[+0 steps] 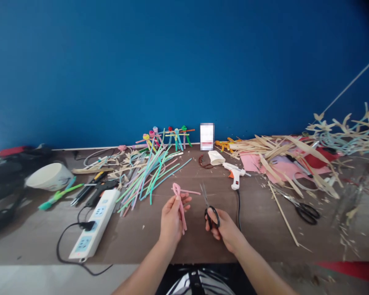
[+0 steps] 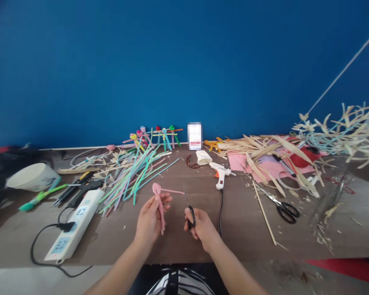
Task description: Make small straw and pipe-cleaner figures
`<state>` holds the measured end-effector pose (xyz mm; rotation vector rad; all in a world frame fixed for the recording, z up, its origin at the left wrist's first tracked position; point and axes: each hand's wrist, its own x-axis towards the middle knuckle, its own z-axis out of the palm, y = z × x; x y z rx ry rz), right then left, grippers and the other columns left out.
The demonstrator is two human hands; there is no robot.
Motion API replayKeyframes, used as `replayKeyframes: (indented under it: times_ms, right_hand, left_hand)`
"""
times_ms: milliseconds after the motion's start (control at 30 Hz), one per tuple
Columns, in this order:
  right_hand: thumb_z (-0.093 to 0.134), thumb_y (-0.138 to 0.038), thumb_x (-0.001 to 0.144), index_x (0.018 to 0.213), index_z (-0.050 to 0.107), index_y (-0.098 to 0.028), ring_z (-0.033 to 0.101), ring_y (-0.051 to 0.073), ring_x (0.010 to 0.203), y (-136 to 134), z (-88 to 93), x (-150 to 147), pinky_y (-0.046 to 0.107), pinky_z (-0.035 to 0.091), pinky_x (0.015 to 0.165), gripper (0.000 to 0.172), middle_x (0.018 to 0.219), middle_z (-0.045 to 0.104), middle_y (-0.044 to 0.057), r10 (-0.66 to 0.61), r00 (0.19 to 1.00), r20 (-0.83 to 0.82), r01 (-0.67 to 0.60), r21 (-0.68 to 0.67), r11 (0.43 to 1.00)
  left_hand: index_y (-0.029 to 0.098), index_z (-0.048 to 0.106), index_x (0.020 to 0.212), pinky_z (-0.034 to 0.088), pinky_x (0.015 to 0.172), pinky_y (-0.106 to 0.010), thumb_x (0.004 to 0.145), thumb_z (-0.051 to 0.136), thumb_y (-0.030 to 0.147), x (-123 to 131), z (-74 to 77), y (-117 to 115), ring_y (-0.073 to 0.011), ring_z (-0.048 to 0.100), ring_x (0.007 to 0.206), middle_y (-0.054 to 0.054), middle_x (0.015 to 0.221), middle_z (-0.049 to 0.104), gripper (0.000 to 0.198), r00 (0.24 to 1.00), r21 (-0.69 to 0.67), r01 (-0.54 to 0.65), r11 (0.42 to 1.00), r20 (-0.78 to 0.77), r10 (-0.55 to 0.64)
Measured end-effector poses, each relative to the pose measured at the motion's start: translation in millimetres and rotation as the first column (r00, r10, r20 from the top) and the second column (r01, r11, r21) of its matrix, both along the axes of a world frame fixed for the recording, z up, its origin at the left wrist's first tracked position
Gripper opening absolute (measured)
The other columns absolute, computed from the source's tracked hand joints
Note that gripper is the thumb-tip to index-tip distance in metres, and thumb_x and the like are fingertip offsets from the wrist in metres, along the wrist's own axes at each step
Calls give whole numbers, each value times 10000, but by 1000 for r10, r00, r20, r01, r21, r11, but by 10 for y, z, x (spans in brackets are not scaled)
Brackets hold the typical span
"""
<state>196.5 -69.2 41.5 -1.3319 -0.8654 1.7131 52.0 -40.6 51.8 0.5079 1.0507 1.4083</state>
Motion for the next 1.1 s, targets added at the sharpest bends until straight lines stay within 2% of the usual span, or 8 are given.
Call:
replayKeyframes:
  times_ms: [367, 633, 733, 800, 867, 933, 1033, 1100]
  right_hand:
    - [520, -556, 663, 671, 449, -149, 229, 1, 305, -12, -34, -50, 134, 148, 300, 413, 435, 472, -49, -46, 997, -57, 44, -35, 998]
    - [538, -582, 629, 656, 441, -152, 218, -4, 296, 6, -30, -104, 127, 143, 285, 442, 416, 455, -61, -106, 992, -68, 99, -106, 990]
    - [536, -593, 620, 654, 436, -154, 216, -3, 295, 28, -25, -102, 128, 146, 282, 452, 416, 452, -63, -145, 988, -51, 139, -102, 985]
    - [541, -590, 618, 656, 429, -156, 216, -4, 297, 50, -26, -76, 127, 150, 282, 449, 419, 450, -66, -184, 982, -42, 180, -85, 980]
    - [549, -581, 617, 657, 422, -159, 219, -3, 299, 72, -31, -40, 127, 149, 281, 443, 419, 448, -69, -211, 977, -30, 209, -61, 976]
    - [551, -570, 624, 657, 417, -161, 229, 0, 303, 91, -39, -8, 126, 146, 280, 431, 422, 448, -68, -217, 976, -16, 216, -34, 976]
    - [541, -554, 643, 657, 417, -163, 232, 3, 306, 102, -54, 12, 128, 138, 280, 411, 429, 451, -66, -211, 977, -6, 211, -11, 977]
    - [537, -548, 649, 662, 419, -165, 225, 6, 305, 101, -62, 7, 133, 128, 280, 400, 426, 452, -66, -214, 977, 0, 214, -12, 977]
  left_hand:
    - [112, 596, 759, 442, 607, -242, 649, 604, 289, -1, 20, 1, -164, 599, 753, -98, 871, 628, 209, 1000, -54, -10, 998, -11, 9]
    - [120, 599, 784, 443, 613, -236, 677, 586, 299, -13, -56, 25, -161, 600, 772, -93, 896, 627, 209, 1000, -57, 20, 998, -18, -22]
    - [141, 602, 859, 448, 622, -248, 684, 576, 326, -29, -77, 4, -184, 586, 842, -101, 1006, 600, 256, 994, -41, 64, 997, -86, -67]
    - [152, 615, 875, 446, 616, -248, 683, 573, 339, -85, -90, -4, -192, 575, 852, -98, 1000, 604, 272, 967, -15, 136, 991, -213, -136]
    - [161, 643, 817, 424, 567, -236, 668, 586, 333, -191, -108, 20, -174, 580, 707, -78, 870, 637, 234, 886, -13, 243, 970, -404, -227]
    - [174, 660, 681, 390, 550, -228, 641, 612, 299, -334, -133, 89, -153, 535, 560, -48, 647, 622, 140, 741, 3, 360, 933, -609, -284]
    - [228, 670, 726, 381, 648, -251, 632, 611, 254, -550, -179, 248, -194, 540, 670, -53, 693, 619, 114, 496, 95, 378, 921, -861, -114]
    - [241, 667, 730, 380, 690, -273, 647, 584, 253, -655, -216, 349, -205, 534, 688, -59, 712, 602, 118, 332, 148, 412, 899, -943, 3]
